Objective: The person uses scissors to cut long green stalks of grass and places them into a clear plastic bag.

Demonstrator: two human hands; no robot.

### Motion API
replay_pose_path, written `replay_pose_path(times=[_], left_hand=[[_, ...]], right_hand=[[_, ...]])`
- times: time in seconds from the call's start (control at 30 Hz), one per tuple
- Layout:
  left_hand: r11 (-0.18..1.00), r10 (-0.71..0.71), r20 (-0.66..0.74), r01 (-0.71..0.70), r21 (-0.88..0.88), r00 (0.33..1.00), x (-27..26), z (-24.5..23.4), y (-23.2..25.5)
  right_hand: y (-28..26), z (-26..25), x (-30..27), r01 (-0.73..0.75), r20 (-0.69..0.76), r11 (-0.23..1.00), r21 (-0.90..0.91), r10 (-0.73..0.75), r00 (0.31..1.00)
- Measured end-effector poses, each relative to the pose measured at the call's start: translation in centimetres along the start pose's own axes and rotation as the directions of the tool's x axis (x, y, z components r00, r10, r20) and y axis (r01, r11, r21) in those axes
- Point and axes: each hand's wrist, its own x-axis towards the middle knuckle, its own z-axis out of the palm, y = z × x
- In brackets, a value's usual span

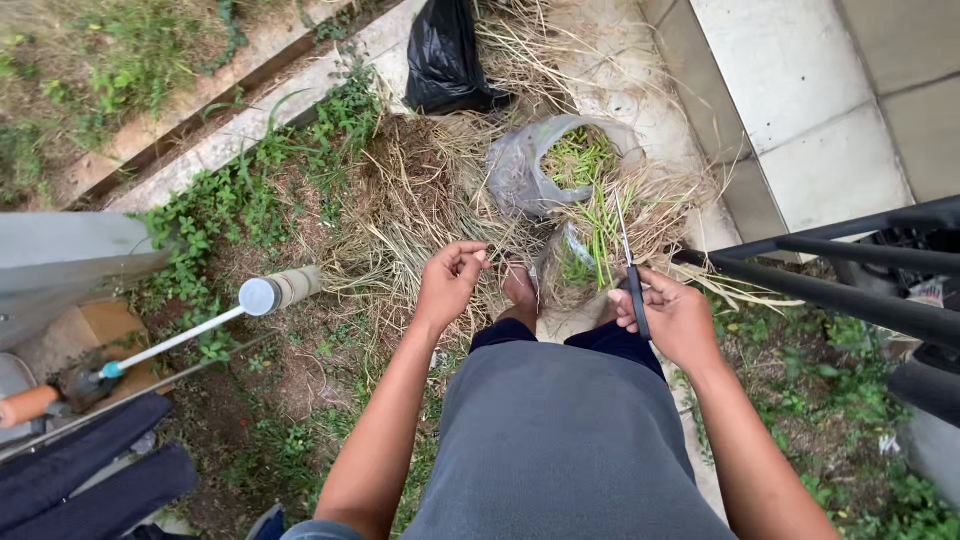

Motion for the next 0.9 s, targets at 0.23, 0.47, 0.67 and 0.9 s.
replay_pose_path(times=[0.23, 0.47, 0.67, 0.9], left_hand=[[0.994, 0.077, -0.131, -0.086, -0.068, 0.988, -6.1, 3.3, -1.2], [0.956, 0.110, -0.281, -0.179, -0.234, 0.954, -12.0, 12.0, -3.5], [0.952, 0.150, -0.393, -0.240, -0.192, 0.907, -18.8, 17.1, -3.7], [0.949, 0.023, -0.553, -0.192, -0.251, 0.833, -26.2, 17.9, -6.4]], right_hand=[[3.0, -2.8, -2.1, 0.101, 0.179, 0.994, 0.033, -0.106, 0.978], [7.5, -9.9, -6.0, 0.182, 0.289, 0.983, -0.012, -0.171, 0.942], [9.8, -13.8, -6.5, 0.226, 0.380, 0.971, -0.079, -0.181, 0.907], [9.5, -13.8, -8.0, 0.299, 0.501, 0.940, -0.162, -0.183, 0.846]])
